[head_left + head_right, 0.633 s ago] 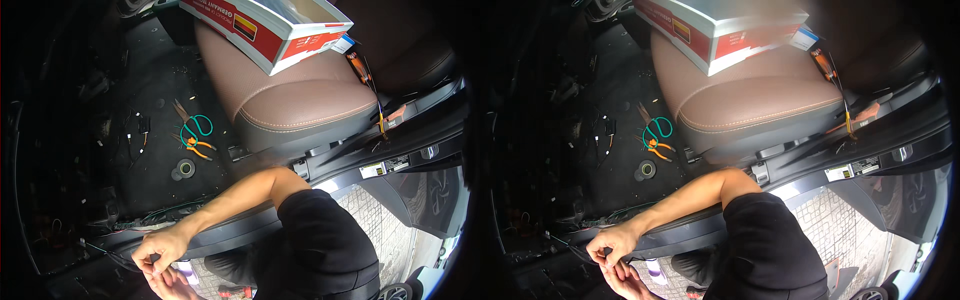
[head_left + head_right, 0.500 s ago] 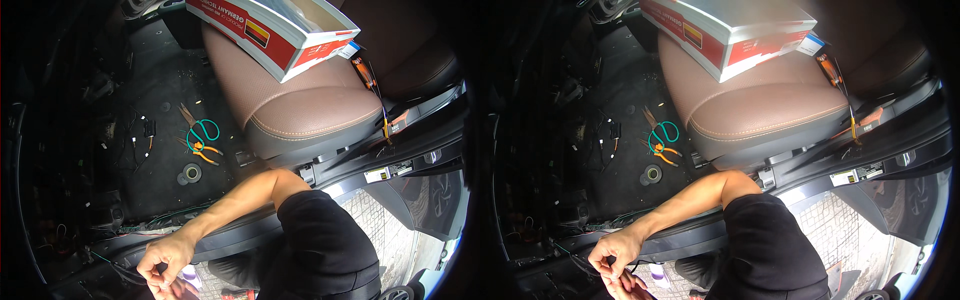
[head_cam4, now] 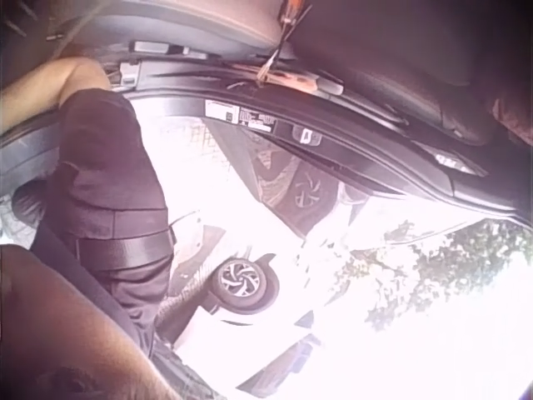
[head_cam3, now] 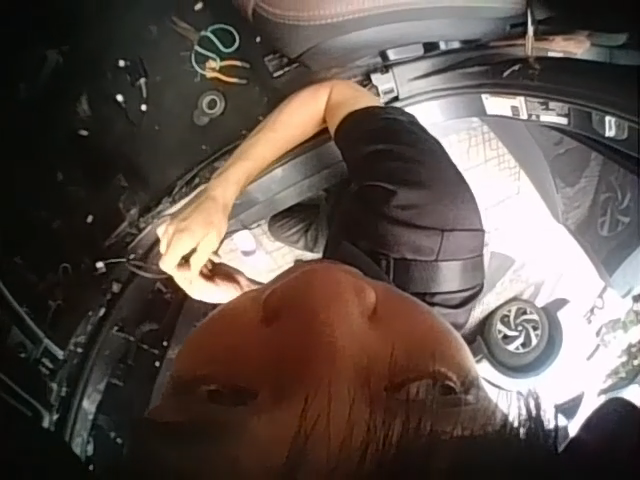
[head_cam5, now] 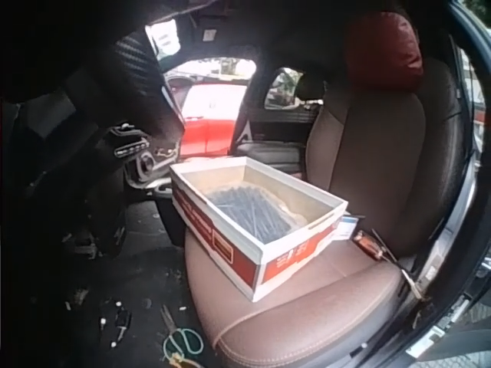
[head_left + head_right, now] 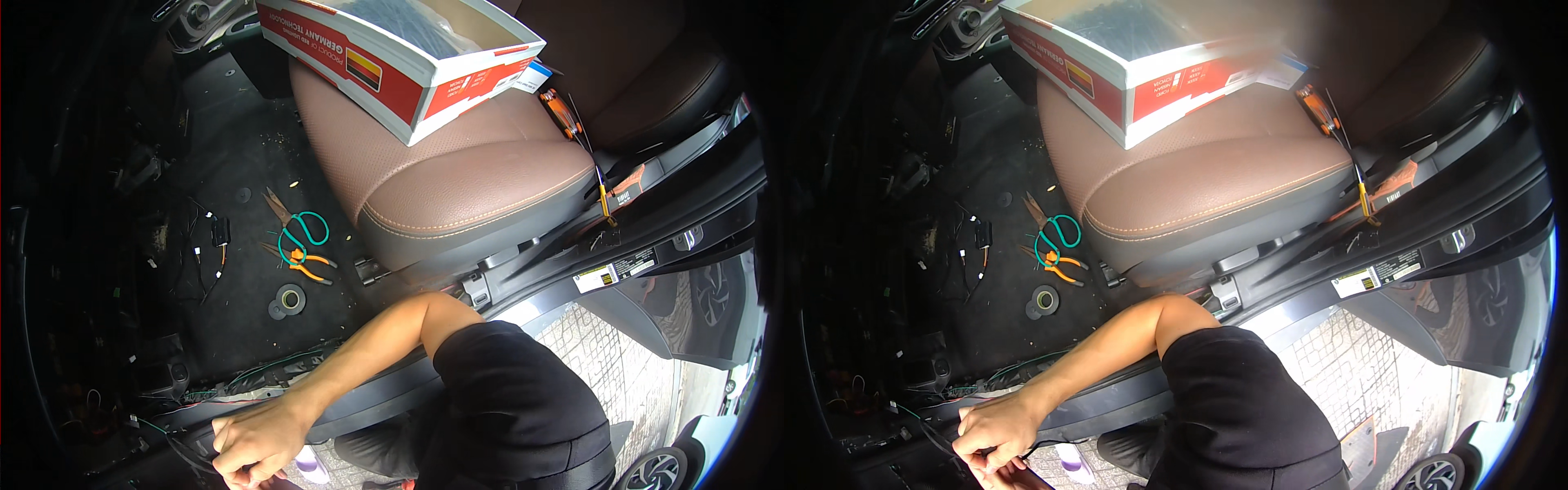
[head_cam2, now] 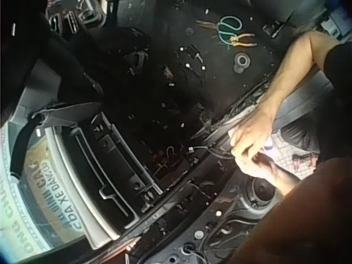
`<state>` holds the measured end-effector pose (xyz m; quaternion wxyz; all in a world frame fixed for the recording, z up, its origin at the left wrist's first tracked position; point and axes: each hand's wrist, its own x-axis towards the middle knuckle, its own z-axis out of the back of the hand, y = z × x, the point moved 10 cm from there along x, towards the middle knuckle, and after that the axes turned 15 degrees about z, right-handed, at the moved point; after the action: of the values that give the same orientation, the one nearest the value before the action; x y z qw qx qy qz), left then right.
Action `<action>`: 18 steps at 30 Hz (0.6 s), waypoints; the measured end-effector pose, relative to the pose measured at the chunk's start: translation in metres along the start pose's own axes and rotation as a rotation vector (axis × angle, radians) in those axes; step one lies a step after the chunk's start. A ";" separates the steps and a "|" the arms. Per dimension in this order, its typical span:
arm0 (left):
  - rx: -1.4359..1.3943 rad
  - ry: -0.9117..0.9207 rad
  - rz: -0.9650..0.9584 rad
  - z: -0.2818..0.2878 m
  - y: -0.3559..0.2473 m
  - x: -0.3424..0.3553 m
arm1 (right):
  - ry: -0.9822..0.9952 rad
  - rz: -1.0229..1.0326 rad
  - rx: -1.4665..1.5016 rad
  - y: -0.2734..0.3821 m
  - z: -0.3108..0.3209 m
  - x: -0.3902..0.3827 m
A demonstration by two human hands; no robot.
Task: Repairing or insulating car audio wiring with electrical tape.
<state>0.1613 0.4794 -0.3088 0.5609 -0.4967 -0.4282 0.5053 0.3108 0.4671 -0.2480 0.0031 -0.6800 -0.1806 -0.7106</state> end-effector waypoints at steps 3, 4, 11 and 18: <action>-0.102 0.065 0.026 0.005 0.001 0.004 | -0.139 -0.299 0.553 -0.006 -0.007 0.003; -0.135 0.089 0.030 0.006 0.000 0.004 | -0.180 -0.346 0.661 -0.005 -0.009 0.000; -0.401 0.270 0.032 -0.002 -0.022 -0.001 | -0.431 -0.300 0.855 -0.011 0.021 0.001; -0.101 -0.061 -0.054 0.011 -0.008 -0.003 | -0.231 -0.588 -0.496 -0.083 0.133 -0.067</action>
<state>0.1509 0.4779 -0.2996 0.5353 -0.4971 -0.4831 0.4827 0.4235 0.5629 -0.3326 -0.3847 -0.6548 -0.1896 -0.6223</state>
